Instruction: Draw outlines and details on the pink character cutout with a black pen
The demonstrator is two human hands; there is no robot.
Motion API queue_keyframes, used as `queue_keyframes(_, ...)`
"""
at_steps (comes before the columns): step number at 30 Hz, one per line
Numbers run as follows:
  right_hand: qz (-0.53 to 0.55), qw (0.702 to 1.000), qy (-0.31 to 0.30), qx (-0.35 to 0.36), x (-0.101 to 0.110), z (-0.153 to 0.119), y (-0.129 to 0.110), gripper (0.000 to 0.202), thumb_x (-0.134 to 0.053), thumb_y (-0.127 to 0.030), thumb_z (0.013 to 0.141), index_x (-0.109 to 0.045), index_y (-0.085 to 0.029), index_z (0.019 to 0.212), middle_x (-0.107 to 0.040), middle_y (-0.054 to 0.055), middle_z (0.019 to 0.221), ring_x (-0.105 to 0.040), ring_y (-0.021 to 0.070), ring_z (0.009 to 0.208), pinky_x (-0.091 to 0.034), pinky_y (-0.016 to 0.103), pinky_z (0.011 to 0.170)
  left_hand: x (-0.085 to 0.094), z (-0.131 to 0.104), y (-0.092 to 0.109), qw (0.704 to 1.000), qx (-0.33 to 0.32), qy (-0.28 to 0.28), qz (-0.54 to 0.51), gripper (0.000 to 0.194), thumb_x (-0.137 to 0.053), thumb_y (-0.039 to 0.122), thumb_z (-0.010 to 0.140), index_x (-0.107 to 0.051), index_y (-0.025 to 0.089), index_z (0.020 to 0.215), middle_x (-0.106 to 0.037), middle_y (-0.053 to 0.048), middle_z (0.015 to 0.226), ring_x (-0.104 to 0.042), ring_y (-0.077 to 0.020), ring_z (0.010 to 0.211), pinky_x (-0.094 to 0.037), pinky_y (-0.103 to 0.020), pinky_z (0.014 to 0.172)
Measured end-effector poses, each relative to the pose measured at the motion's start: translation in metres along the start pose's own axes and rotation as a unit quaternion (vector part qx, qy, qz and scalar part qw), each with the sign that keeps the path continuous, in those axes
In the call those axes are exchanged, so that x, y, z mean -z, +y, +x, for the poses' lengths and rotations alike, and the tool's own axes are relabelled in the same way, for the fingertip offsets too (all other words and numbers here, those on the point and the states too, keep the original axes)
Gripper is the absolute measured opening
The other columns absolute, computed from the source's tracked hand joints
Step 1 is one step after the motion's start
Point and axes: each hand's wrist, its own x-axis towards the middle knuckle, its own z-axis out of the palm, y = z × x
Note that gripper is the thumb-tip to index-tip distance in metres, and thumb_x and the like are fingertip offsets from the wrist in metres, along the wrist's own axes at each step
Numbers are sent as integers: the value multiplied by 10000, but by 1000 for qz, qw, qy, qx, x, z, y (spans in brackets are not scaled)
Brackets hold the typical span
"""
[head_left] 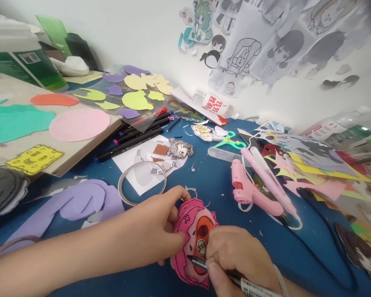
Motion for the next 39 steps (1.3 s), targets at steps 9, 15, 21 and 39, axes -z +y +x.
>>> queue_keyframes(9, 41, 998, 48, -19, -6, -16, -3, 206, -469, -68, 830, -346, -228, 789, -534, -79, 602, -550, 107, 488, -510, 213, 550, 2, 0, -5, 999, 10, 8, 39, 515, -594, 342, 685, -452, 269, 1174, -636, 84, 709, -637, -176, 563, -492, -261, 467)
queue_keyframes(15, 61, 998, 13, 14, -2, -10, 3, 231, -462, -53, 796, -311, -228, 803, -500, -77, 602, -506, 97, 480, -475, 201, 520, 2, -2, -8, 999, 11, 9, 41, 530, -589, 345, 698, -438, 280, 1202, -636, 92, 712, -636, -172, 569, -501, -259, 474)
queue_keyframes(21, 48, 999, 22, 4, -3, -14, 0, 228, -464, -57, 808, -316, -230, 805, -513, -79, 605, -531, 102, 480, -518, 213, 544, 3, -1, -8, 999, 13, 8, 39, 514, -593, 348, 696, -446, 279, 1185, -636, 87, 727, -645, -175, 585, -525, -265, 487)
queue_keyframes(39, 68, 998, 17, 5, 12, -14, 3, 209, -487, -46, 827, -390, -230, 805, -567, -53, 626, -574, 106, 526, -522, 208, 565, 3, -3, 1, 1000, 1, -22, -20, 470, -635, 304, 700, -463, 253, 1135, -618, 103, 664, -596, -135, 520, -502, -226, 471)
